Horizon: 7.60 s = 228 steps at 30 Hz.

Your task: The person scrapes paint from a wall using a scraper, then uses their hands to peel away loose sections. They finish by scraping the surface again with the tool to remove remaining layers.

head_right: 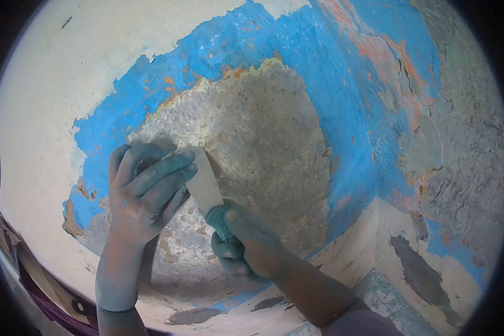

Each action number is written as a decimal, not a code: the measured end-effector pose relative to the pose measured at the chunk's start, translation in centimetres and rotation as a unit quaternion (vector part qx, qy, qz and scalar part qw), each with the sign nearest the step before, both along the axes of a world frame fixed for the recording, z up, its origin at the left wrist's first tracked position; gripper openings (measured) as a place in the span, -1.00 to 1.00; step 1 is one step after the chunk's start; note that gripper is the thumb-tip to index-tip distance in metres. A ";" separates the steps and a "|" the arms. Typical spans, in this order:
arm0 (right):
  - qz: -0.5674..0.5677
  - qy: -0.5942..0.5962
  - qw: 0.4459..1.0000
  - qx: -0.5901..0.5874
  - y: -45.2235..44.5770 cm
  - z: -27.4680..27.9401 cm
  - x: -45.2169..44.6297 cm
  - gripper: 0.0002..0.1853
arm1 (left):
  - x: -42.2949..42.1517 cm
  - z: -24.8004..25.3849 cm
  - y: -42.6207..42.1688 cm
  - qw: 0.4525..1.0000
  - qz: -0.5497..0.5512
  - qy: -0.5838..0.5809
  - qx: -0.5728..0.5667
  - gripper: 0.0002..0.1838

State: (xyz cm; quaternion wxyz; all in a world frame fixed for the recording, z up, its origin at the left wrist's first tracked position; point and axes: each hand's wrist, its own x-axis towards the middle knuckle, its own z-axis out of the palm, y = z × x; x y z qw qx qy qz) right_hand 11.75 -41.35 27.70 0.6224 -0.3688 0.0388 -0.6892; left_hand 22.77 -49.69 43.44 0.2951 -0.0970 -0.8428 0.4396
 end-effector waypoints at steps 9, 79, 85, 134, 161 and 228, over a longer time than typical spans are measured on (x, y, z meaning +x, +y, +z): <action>0.008 -0.017 1.000 0.014 -0.3 0.5 0.4 -0.54 | -0.2 0.3 -0.2 1.000 -0.006 0.022 0.008 -0.69; -0.612 0.604 0.495 -0.125 4.8 8.5 -0.4 -0.58 | -2.3 -3.1 0.0 0.967 -0.108 0.203 0.107 -0.76; -0.619 0.601 0.485 -0.143 4.0 9.5 -0.5 -0.54 | -3.4 -2.5 -0.8 0.950 -0.147 0.244 0.130 -0.81; -0.683 0.573 0.437 -0.121 4.9 9.4 2.0 -0.58 | -3.8 -2.9 -1.1 0.909 -0.256 0.281 0.171 -0.95; -0.720 0.505 0.441 -0.180 4.7 7.8 3.0 -0.55 | -3.0 -2.7 -1.3 0.903 -0.280 0.256 0.203 -0.93; -0.666 0.453 0.584 -0.099 3.7 5.9 6.9 -0.57 | -0.2 -4.4 -1.3 0.906 -0.255 0.254 0.222 -0.84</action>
